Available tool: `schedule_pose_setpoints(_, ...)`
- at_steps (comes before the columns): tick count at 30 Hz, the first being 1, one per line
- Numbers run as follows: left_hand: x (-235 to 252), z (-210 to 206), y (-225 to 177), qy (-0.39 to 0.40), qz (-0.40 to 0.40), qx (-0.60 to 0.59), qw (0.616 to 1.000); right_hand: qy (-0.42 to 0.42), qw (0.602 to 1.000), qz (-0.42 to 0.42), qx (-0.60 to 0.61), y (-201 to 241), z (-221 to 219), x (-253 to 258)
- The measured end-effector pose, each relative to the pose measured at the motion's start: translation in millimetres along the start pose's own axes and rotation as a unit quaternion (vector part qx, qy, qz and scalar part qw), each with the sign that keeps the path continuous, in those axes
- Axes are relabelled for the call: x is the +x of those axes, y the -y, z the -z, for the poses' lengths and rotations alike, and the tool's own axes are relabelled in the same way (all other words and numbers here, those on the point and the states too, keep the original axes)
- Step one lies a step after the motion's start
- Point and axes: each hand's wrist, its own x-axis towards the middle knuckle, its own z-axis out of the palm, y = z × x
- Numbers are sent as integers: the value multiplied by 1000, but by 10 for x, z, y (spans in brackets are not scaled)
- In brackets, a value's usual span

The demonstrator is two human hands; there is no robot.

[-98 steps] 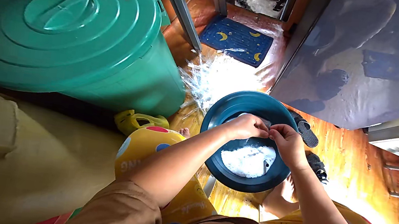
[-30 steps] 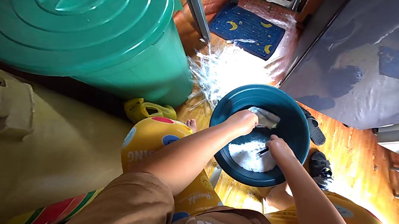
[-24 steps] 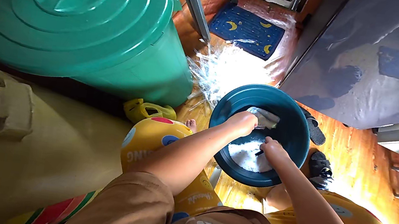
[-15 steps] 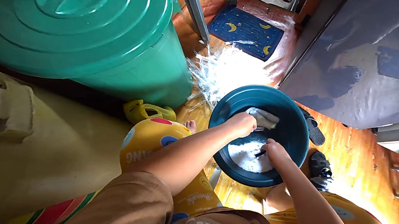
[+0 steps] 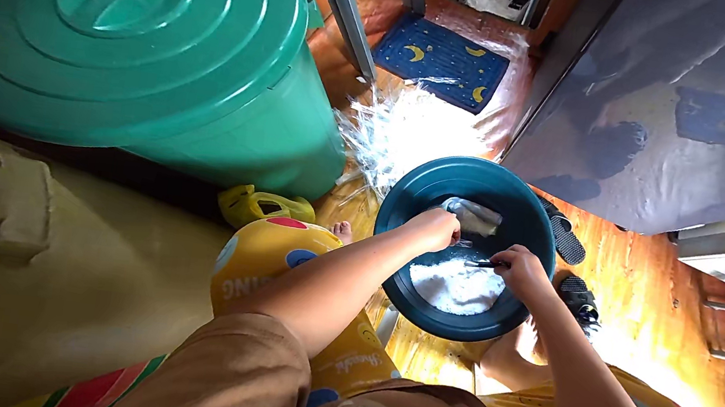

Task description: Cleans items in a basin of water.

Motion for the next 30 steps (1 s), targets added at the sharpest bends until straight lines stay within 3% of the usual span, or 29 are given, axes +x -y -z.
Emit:
schedule_pose_setpoints(6, 13, -48, 7, -4, 6, -14, 1000, -69, 996, -25, 44, 68, 150, -84)
schedule_pose_setpoints(18, 2, -55, -94, 34, 19, -66, 997, -81, 996, -20, 15, 181, 108, -34)
schedule_pose_setpoints(23, 58, -103, -88, 30, -11, -124, 992, -143, 987, 73, 29, 261, 91, -86)
schedule_pose_setpoints(30, 50, -46, -131, 13, -48, -232, 971, -252, 944, 205, 66, 298, 116, -159)
